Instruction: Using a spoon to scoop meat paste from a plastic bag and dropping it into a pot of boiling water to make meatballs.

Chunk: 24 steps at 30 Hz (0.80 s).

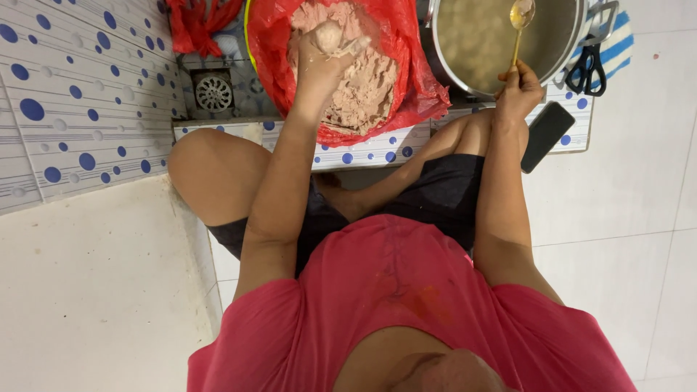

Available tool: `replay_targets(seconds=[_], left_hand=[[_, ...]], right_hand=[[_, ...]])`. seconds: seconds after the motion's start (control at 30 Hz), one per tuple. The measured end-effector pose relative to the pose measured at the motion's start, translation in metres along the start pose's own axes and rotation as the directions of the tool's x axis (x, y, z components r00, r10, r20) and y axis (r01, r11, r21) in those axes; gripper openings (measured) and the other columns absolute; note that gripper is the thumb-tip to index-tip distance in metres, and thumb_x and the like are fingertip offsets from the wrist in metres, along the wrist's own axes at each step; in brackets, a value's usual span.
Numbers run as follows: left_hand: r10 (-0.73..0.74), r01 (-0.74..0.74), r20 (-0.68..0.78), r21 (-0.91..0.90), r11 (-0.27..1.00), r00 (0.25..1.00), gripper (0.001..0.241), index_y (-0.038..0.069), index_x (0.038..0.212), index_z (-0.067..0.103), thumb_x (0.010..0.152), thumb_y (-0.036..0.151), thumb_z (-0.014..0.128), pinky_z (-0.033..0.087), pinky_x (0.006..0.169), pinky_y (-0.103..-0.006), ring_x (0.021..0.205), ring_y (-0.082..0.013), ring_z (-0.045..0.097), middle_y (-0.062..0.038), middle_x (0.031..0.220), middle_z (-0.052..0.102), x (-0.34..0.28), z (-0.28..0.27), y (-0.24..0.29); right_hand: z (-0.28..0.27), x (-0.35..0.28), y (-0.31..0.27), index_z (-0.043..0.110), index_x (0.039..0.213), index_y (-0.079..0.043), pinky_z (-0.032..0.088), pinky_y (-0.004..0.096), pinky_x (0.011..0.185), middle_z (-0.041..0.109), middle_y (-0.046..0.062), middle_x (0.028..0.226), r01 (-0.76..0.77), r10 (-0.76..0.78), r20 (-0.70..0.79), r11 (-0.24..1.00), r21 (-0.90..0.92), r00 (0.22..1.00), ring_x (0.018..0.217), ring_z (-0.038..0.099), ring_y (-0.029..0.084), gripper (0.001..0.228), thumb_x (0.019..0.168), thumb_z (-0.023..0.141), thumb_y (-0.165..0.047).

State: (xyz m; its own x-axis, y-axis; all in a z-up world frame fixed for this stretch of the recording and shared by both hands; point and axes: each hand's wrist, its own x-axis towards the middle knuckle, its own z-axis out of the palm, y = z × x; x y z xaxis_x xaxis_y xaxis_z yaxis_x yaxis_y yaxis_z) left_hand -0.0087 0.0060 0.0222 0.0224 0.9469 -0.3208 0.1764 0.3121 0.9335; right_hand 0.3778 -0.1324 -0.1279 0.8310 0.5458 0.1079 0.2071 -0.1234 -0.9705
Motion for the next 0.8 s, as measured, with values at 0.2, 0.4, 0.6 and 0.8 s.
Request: replay_targets(seconds=[0.2,0.4,0.6,0.8], left_hand=[[0.461,-0.36,0.227,-0.375,0.854,0.858,0.058,0.02,0.072,0.039,0.092,0.074,0.045,0.036,0.078,-0.0334,0.069,-0.0138,0.038,0.003,0.072,0.037,-0.001,-0.003,0.003],[0.362,-0.271,0.185,-0.388,0.881,0.913,0.024,0.018,0.065,0.051,0.089,0.021,0.052,0.043,0.07,-0.0367,0.066,-0.0166,0.047,0.0,0.065,0.047,0.011,0.0,-0.011],[0.407,-0.256,0.238,-0.484,0.837,0.882,0.017,0.012,0.1,0.071,0.089,0.003,0.079,0.061,0.089,-0.0285,0.095,-0.0137,0.073,-0.002,0.096,0.077,-0.009,-0.007,0.015],[0.164,-0.141,0.059,-0.283,0.949,0.985,0.055,0.015,0.107,0.071,0.068,-0.019,0.09,0.065,0.072,-0.0258,0.094,-0.0177,0.072,-0.008,0.106,0.063,0.014,0.004,-0.026]], right_hand=[[0.0,0.0,0.0,0.082,0.108,-0.001,0.038,0.025,0.032,0.073,0.009,0.068,-0.025,0.025,-0.009,1.0,-0.007,1.0,0.037,0.045,0.011,0.021,0.096,0.066,-0.008],[0.0,-0.003,-0.008,0.082,0.108,0.001,0.038,0.025,0.034,0.071,0.009,0.068,0.006,-0.006,0.019,1.0,0.008,1.0,0.037,0.045,0.01,0.02,0.099,0.066,-0.006],[0.001,-0.006,-0.016,0.082,0.111,0.0,0.04,0.025,0.035,0.073,0.008,0.068,0.021,-0.021,0.019,1.0,-0.022,1.0,0.037,0.047,0.01,0.023,0.098,0.064,-0.007],[0.001,-0.007,-0.017,0.083,0.108,0.0,0.039,0.025,0.034,0.072,0.008,0.067,-0.004,0.004,0.006,1.0,-0.013,1.0,0.037,0.045,0.01,0.021,0.098,0.065,-0.006]])
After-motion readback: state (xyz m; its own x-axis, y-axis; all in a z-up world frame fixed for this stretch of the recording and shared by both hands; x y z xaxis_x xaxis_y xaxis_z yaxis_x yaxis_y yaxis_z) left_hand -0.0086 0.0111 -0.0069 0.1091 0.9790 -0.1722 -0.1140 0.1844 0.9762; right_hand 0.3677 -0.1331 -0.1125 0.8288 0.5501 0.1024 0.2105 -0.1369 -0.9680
